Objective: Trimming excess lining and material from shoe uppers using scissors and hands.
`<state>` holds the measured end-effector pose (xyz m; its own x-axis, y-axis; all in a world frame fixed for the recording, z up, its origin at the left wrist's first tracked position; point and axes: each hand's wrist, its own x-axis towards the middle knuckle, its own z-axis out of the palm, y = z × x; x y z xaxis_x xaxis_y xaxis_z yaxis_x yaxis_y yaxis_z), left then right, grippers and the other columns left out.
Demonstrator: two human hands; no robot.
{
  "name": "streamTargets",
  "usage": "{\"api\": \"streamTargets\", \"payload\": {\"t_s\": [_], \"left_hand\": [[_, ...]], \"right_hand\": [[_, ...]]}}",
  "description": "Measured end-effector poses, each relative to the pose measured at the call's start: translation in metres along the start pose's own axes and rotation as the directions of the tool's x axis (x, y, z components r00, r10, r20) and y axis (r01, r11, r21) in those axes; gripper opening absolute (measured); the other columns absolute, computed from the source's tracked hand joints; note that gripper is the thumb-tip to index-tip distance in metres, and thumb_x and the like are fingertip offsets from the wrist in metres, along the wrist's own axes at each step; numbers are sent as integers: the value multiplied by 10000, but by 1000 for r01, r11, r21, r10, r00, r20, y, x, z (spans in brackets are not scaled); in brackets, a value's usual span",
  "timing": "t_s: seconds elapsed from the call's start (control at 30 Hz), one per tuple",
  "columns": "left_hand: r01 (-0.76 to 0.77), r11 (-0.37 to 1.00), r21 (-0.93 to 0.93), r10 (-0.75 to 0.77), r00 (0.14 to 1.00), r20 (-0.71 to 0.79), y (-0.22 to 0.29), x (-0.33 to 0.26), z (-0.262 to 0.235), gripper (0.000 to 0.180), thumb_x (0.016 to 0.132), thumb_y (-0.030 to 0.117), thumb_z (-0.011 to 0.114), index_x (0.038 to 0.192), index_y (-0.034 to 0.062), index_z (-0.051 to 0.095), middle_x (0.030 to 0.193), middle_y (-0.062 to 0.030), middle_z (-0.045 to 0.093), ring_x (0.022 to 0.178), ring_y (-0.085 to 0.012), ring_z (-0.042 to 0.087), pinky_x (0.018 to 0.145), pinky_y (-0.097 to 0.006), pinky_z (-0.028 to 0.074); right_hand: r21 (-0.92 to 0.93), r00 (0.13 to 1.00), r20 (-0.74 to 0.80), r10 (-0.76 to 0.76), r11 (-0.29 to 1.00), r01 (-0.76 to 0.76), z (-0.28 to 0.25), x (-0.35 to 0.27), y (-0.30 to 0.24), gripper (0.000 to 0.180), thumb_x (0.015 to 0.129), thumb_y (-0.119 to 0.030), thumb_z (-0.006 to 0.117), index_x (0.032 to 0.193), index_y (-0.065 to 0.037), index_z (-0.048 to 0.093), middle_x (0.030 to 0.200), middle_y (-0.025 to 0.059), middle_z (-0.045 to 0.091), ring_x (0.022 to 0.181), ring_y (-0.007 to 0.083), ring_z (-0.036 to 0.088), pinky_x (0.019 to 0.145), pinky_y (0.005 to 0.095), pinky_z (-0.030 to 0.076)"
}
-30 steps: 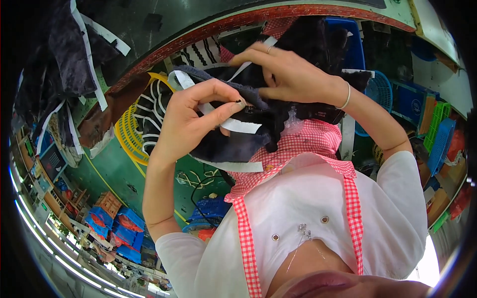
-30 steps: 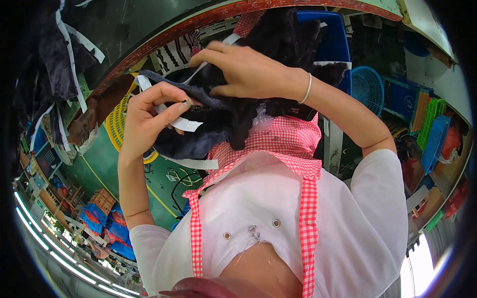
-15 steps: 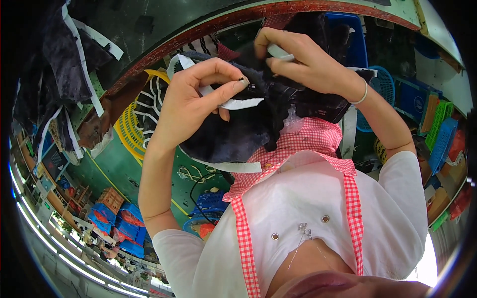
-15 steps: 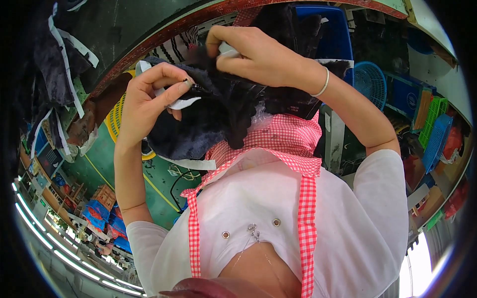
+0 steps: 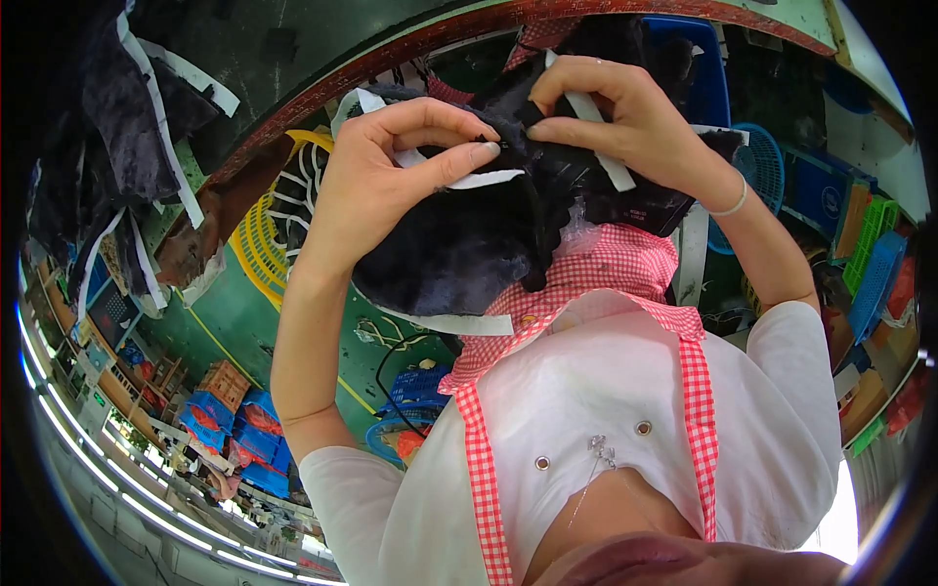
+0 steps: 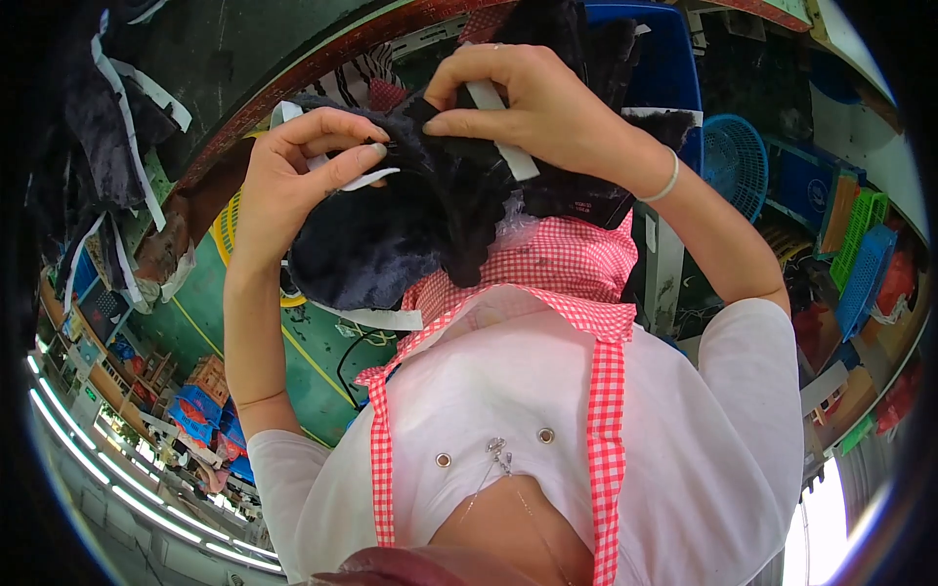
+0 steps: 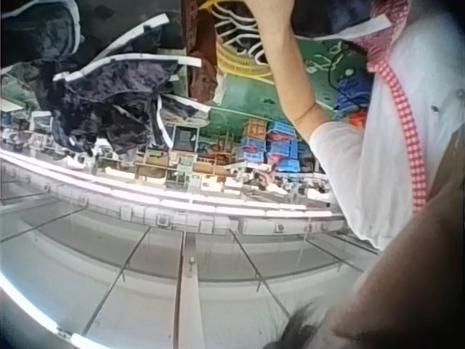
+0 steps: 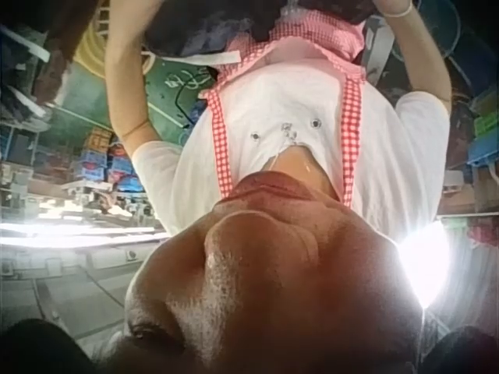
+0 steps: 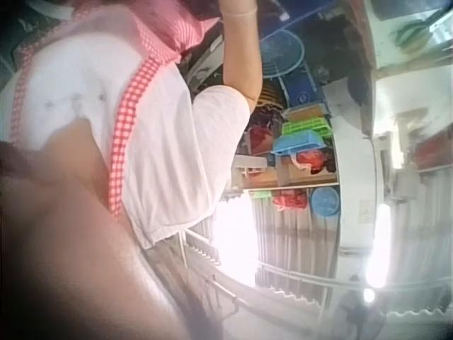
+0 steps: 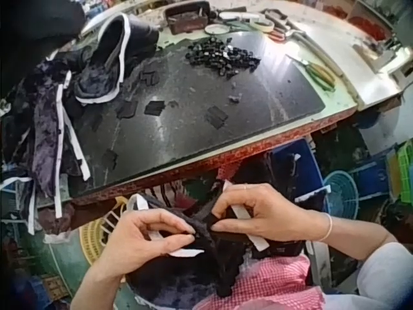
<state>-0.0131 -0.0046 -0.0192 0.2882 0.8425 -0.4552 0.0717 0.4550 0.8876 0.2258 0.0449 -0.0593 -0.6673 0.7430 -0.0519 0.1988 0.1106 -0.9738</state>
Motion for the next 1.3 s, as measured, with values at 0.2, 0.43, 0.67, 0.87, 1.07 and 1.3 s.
{"api": "streamTargets", "payload": {"t_s": [0.2, 0.43, 0.67, 0.87, 1.07, 1.3], "left_hand": [[-13, 998, 67, 11, 999, 33, 1, 0, 0, 196, 804, 57, 736, 989, 2, 703, 927, -39, 703, 821, -68, 623, 718, -197, 483], [-4, 997, 79, 1, 999, 43, 3, -1, 1, 187, 803, 57, 734, 981, -2, 719, 921, -41, 716, 827, -72, 629, 738, -206, 498], [-6, 996, 91, 3, 999, 38, 2, -1, 2, 172, 803, 59, 733, 966, 5, 732, 897, -35, 715, 810, -63, 628, 726, -201, 498], [23, 990, 136, -27, 999, 27, -2, 0, 1, 198, 790, 112, 759, 963, 18, 734, 863, -15, 708, 724, -37, 604, 643, -175, 461], [3, 996, 91, -5, 1000, 26, -6, 3, 2, 193, 791, 137, 764, 936, 17, 726, 816, -1, 691, 689, -36, 588, 618, -176, 444], [8, 995, 98, -12, 999, 45, -3, 6, -3, 173, 800, 140, 758, 911, 11, 725, 802, -8, 685, 712, -45, 594, 643, -192, 456]], "right_hand": [[-91, 989, -73, -132, 988, 125, 5, -15, -16, 165, 779, -110, 756, 868, -14, 656, 840, 59, 636, 750, 169, 585, 677, 280, 468], [-195, 993, -46, -104, 976, 94, 8, -16, -26, 154, 756, -102, 752, 836, -14, 655, 789, 89, 605, 708, 239, 571, 642, 324, 462], [-274, 997, -3, -73, 959, 69, 10, -11, -34, 159, 740, -106, 750, 810, -11, 644, 778, 92, 605, 701, 250, 582, 624, 337, 465], [-184, 987, -78, -138, 975, 121, 12, -10, -31, 155, 729, -97, 771, 824, -23, 673, 783, 78, 628, 696, 233, 599, 612, 313, 467], [-192, 988, -116, -105, 978, 81, 14, -11, -28, 157, 715, -117, 797, 820, -48, 702, 773, 48, 642, 684, 191, 599, 593, 279, 463], [-203, 979, -143, -149, 972, 118, 18, -7, -26, 165, 697, -105, 803, 818, -54, 704, 788, 54, 646, 699, 195, 604, 621, 286, 479]]}}
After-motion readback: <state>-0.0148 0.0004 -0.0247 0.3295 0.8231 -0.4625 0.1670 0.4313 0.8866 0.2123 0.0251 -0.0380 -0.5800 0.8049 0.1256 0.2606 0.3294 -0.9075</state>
